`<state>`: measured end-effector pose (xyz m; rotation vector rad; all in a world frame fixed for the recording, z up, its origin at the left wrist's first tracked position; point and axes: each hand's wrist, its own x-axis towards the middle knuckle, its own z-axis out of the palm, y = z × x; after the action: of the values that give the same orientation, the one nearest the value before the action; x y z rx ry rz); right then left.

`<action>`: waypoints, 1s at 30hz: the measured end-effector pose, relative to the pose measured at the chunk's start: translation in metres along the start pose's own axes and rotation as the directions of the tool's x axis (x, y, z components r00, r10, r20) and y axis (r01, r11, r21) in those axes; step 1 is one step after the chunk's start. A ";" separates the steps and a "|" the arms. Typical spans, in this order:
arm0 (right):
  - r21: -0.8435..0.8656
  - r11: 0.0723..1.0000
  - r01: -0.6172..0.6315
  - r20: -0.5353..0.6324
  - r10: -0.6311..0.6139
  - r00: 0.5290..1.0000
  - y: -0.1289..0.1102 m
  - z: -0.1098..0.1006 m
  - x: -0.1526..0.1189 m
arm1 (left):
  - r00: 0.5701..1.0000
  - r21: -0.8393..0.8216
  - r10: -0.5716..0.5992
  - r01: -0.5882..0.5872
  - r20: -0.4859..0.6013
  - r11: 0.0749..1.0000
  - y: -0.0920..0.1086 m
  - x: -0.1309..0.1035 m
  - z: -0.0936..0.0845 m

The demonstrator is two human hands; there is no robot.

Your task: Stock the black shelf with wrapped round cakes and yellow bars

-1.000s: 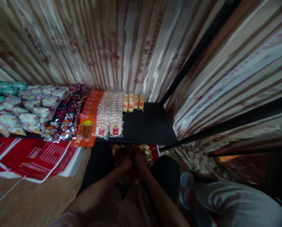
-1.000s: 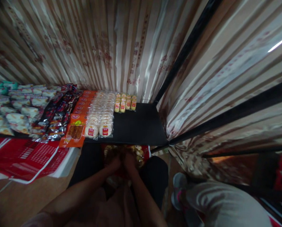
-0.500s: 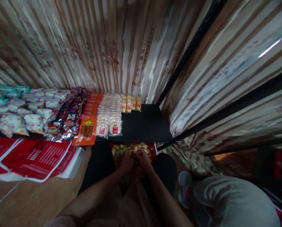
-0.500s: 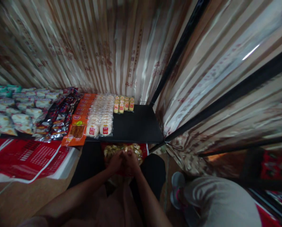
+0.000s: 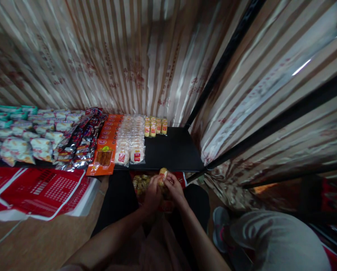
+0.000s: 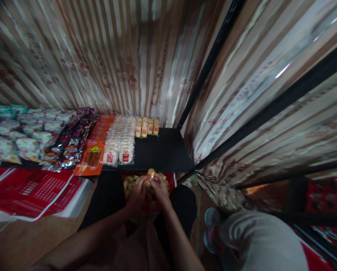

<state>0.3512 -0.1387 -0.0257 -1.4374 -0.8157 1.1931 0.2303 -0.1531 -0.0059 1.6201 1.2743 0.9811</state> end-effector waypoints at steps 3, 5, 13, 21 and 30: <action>0.052 0.998 -0.046 -0.038 0.048 0.998 -0.004 0.004 0.001 | 0.999 0.049 -0.028 0.030 -0.038 0.998 0.005 0.003 -0.002; 0.104 0.993 -0.051 -0.087 0.060 0.994 -0.008 0.008 0.001 | 0.996 0.073 -0.055 0.060 -0.071 0.996 0.007 0.006 -0.003; 0.187 0.982 0.019 -0.101 0.000 0.995 -0.038 0.027 -0.012 | 0.984 0.084 -0.116 0.128 -0.135 0.988 0.020 0.029 -0.007; -0.555 0.770 0.314 -0.032 -0.397 0.917 -0.028 -0.004 0.012 | 1.000 0.173 0.007 -0.008 0.006 0.985 0.024 0.063 -0.024; -0.803 0.215 0.556 0.388 -0.518 0.762 -0.048 -0.015 0.023 | 0.964 0.342 -0.003 -0.092 0.266 0.935 0.044 0.104 -0.039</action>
<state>0.3772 -0.1112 0.0147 -1.6684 -2.0116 0.1092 0.2271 -0.0517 0.0575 1.9867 1.2820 0.5554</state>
